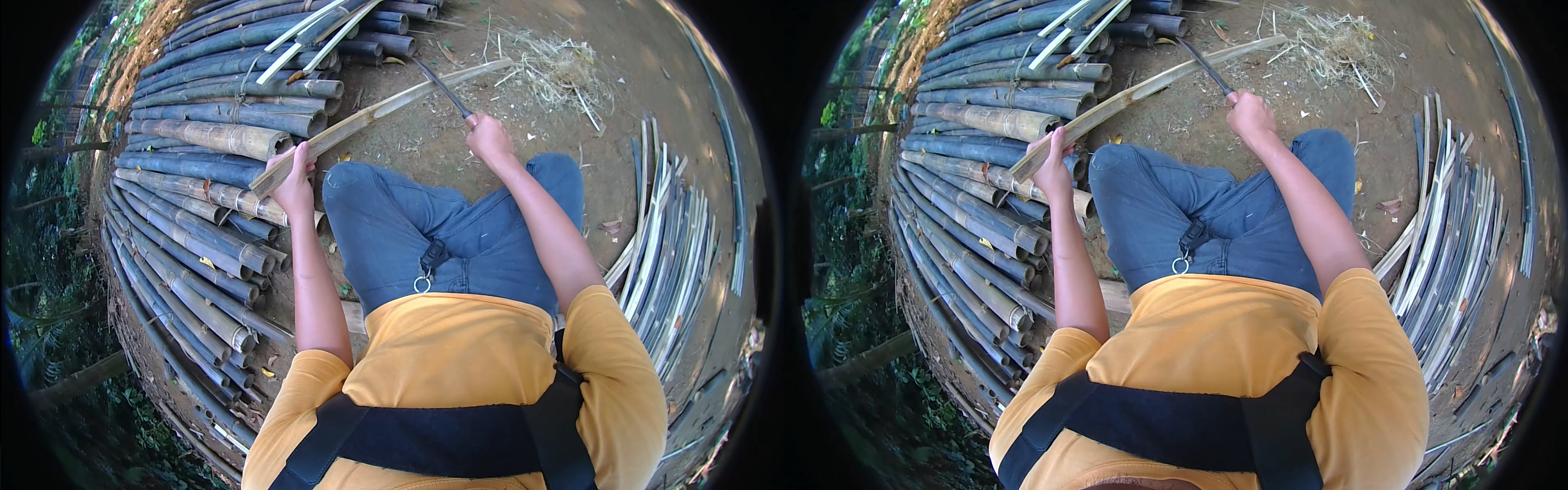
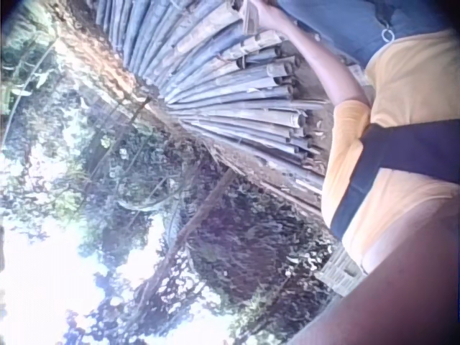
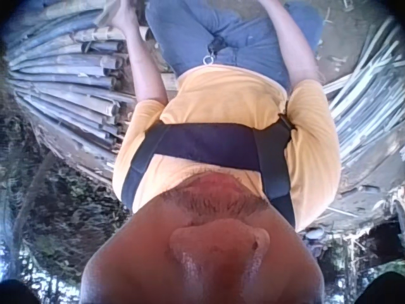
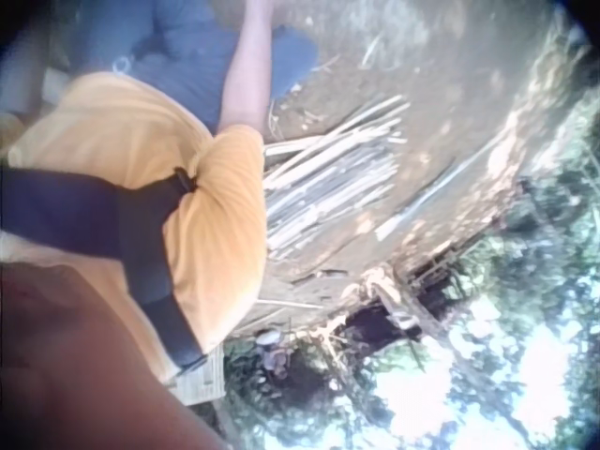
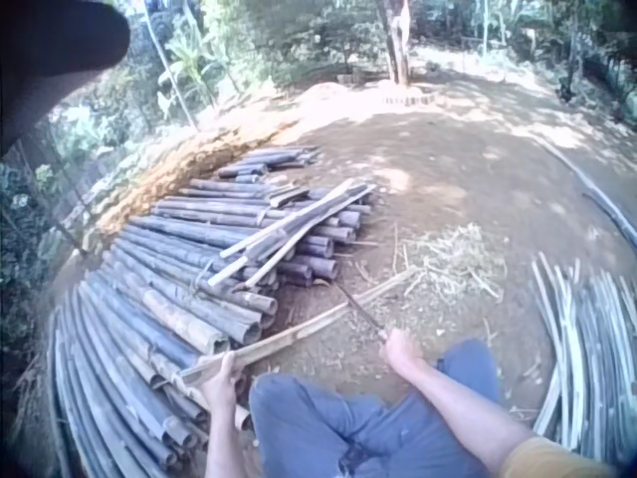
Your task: The person shaves a strip of bamboo by hand using a knife while sitting on the ground next to a pile of bamboo poles.
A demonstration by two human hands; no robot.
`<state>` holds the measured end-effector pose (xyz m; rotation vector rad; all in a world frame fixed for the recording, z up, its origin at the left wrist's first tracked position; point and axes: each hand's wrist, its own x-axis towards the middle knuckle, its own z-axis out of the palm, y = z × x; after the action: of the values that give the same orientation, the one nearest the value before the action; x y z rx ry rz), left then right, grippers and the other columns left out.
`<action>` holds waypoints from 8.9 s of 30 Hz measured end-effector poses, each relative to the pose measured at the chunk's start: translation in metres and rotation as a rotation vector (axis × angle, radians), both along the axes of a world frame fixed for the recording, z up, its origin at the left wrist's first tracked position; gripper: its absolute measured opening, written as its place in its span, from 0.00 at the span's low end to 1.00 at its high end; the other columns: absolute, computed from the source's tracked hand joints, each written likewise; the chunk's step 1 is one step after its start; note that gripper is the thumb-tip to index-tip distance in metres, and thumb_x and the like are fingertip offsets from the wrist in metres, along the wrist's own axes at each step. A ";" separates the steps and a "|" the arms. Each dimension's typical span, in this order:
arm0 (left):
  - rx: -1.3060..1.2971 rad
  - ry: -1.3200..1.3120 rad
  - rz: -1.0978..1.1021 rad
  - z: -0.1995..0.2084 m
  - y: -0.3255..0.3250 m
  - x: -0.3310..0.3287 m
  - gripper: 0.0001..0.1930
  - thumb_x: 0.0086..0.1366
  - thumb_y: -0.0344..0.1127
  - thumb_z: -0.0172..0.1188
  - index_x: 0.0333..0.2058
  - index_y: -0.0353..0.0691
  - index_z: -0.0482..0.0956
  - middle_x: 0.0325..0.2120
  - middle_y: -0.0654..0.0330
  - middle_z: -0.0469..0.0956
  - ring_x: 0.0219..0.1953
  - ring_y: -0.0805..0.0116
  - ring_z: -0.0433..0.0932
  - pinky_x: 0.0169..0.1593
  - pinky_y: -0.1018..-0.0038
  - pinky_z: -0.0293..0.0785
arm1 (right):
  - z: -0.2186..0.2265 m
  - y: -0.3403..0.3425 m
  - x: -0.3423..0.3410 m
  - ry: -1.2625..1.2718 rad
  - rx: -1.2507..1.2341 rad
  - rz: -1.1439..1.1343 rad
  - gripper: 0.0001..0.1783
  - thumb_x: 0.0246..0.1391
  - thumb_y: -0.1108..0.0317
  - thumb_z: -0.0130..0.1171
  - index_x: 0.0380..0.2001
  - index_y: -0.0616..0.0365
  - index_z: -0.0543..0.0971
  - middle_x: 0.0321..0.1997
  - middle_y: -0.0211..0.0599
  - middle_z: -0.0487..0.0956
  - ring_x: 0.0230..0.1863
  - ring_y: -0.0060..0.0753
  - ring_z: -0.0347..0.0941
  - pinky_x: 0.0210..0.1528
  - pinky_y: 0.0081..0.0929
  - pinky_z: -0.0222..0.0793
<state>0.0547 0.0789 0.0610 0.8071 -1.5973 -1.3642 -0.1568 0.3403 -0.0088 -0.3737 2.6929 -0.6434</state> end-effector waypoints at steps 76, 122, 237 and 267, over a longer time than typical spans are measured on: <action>-0.041 0.147 -0.023 -0.005 -0.032 -0.028 0.15 0.65 0.40 0.66 0.39 0.35 0.73 0.35 0.51 0.82 0.38 0.67 0.83 0.35 0.77 0.77 | 0.012 0.030 -0.068 -0.131 0.041 0.022 0.15 0.62 0.57 0.52 0.44 0.53 0.80 0.47 0.50 0.81 0.50 0.55 0.78 0.50 0.47 0.73; 0.255 0.706 0.388 0.098 0.012 -0.157 0.30 0.66 0.32 0.58 0.59 0.30 0.50 0.27 0.56 0.73 0.26 0.67 0.74 0.30 0.70 0.77 | 0.050 0.082 0.027 -0.215 -0.470 -0.188 0.10 0.44 0.67 0.60 0.22 0.60 0.70 0.18 0.38 0.72 0.20 0.36 0.68 0.27 0.37 0.65; 0.422 0.749 0.357 0.038 0.004 -0.104 0.09 0.58 0.41 0.41 0.20 0.50 0.56 0.12 0.67 0.52 0.13 0.73 0.49 0.18 0.75 0.48 | -0.081 0.024 -0.058 -0.105 -0.233 -0.360 0.09 0.59 0.60 0.54 0.40 0.48 0.77 0.41 0.52 0.81 0.45 0.58 0.79 0.46 0.51 0.73; 0.416 0.507 0.522 0.030 -0.017 -0.105 0.17 0.63 0.45 0.46 0.20 0.46 0.54 0.15 0.64 0.60 0.16 0.68 0.61 0.29 0.69 0.71 | -0.092 0.001 -0.058 -0.120 -0.211 -0.265 0.13 0.61 0.57 0.53 0.44 0.49 0.76 0.41 0.50 0.82 0.47 0.57 0.78 0.50 0.51 0.73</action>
<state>-0.0504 0.0621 0.0913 0.9415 -0.6578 -1.3755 -0.2143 0.3415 -0.1004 -0.0261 2.5873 -0.9973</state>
